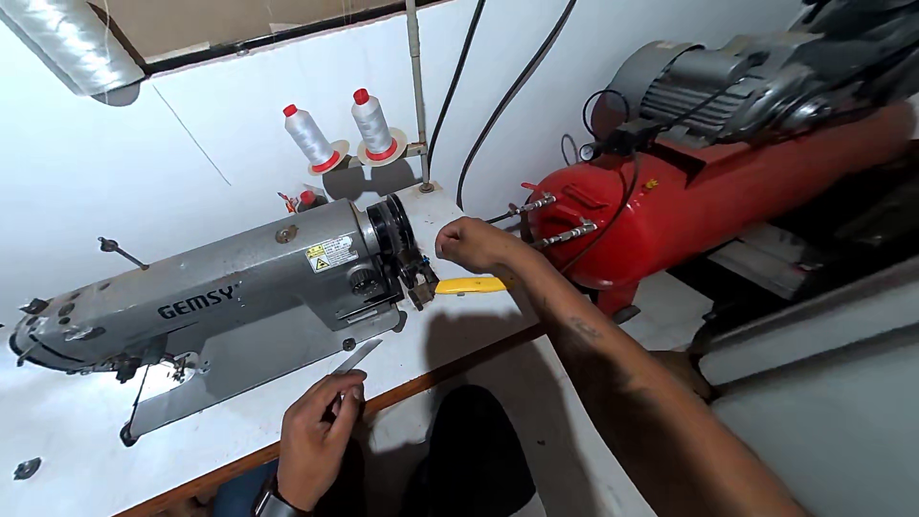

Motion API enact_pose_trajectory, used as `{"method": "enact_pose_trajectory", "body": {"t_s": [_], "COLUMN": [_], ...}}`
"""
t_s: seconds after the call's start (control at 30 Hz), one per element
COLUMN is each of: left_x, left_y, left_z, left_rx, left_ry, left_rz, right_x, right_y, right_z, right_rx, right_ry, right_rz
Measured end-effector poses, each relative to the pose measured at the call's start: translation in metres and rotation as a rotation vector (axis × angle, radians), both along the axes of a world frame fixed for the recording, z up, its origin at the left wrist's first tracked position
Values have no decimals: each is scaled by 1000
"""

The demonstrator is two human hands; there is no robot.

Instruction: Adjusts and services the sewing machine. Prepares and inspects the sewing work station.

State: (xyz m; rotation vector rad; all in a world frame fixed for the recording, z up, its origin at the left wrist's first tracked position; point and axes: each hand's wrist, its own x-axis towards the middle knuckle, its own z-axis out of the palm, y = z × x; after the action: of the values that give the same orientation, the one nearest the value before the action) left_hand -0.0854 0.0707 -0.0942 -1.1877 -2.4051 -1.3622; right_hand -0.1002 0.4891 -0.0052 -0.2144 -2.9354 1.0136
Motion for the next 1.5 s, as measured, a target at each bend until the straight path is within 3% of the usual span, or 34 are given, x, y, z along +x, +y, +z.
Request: {"method": "enact_pose_trajectory", "body": {"t_s": [0.1,0.2,0.37,0.43,0.5,0.53,0.6,0.87,1.03,1.13,1.27,1.4,1.43,1.5], "left_x": [1,1,3,3,5,6,5,2,9,5,-16,-73,-83,-91], "left_y": [0,3,5,6,7,8,9,2,10,-18,-106,-197,-208,-216], "left_z": [-1,-4,-5,-6,-6,-6,-6,-7,-6,7,52,53,50,43], "left_rx": [18,26,8,3,-20,-21,-12,-7,70,281,391,398,359,255], "left_ry": [20,51,87,102,133,150,175,158,67,-62,9,168,156,16], "left_rz": [9,19,52,61,90,103,109,98,15,-6,490,804,805,715], "right_x": [-3,-10,-14,-1,22,22,-1,-22,6,9,7,8,10,24], "right_y": [-2,-6,-2,-9,-38,-40,-20,-41,-42,-55,-53,-49,-56,-93], "right_z": [0,-23,-38,-23,21,24,-10,14,29,30,39,36,47,92], "right_rx": [35,72,-154,-278,-369,-404,-434,121,201,233,388,555,589,603], "right_ry": [-9,41,185,214,30,16,189,29,-8,37,59,249,215,-139], "right_rz": [72,155,176,107,-104,-121,29,-91,-147,-150,-102,-40,-65,-219]}}
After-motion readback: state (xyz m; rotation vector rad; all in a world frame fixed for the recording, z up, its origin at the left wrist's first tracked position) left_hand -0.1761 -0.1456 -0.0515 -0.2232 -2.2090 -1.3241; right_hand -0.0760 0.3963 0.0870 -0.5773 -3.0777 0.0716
